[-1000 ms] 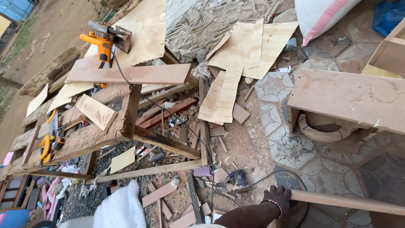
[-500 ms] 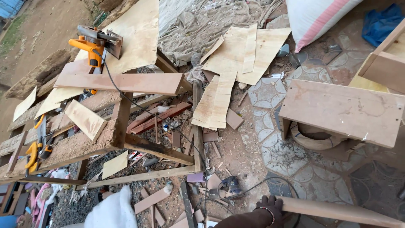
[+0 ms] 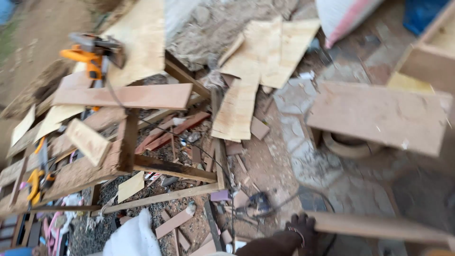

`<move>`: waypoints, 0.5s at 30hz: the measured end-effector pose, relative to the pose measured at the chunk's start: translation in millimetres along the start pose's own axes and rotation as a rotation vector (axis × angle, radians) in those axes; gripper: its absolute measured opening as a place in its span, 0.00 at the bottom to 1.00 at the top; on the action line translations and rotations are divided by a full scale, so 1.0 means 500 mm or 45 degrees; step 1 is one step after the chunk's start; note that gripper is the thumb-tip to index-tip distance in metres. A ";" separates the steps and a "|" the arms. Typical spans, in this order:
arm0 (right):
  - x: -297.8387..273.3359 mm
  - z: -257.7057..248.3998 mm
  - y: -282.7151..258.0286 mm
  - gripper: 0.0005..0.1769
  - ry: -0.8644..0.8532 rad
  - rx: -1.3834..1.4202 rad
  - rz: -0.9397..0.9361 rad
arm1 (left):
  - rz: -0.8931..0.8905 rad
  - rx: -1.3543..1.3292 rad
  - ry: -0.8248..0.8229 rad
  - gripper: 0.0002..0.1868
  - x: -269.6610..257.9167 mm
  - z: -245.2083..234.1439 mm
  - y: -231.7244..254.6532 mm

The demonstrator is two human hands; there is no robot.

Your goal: Sanding the edges and surfaces of a wooden box using a power sander to smooth the wood.

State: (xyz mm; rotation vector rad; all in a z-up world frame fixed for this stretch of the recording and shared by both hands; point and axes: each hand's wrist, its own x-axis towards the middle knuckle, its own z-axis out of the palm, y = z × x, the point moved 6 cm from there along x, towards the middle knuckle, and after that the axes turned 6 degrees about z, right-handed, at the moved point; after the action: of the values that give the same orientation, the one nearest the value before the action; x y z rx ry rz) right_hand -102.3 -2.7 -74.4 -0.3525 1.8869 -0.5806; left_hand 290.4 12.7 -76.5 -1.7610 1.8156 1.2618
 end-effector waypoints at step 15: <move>-0.339 0.096 -0.053 0.35 0.683 1.212 0.101 | 0.124 0.459 -0.167 0.62 0.016 0.020 -0.078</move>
State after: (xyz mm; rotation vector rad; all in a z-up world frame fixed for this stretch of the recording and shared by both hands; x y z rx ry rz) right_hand 5.4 48.4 57.8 0.5462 1.8520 -1.5269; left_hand 321.3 20.9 -102.4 -1.3801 1.9279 0.9805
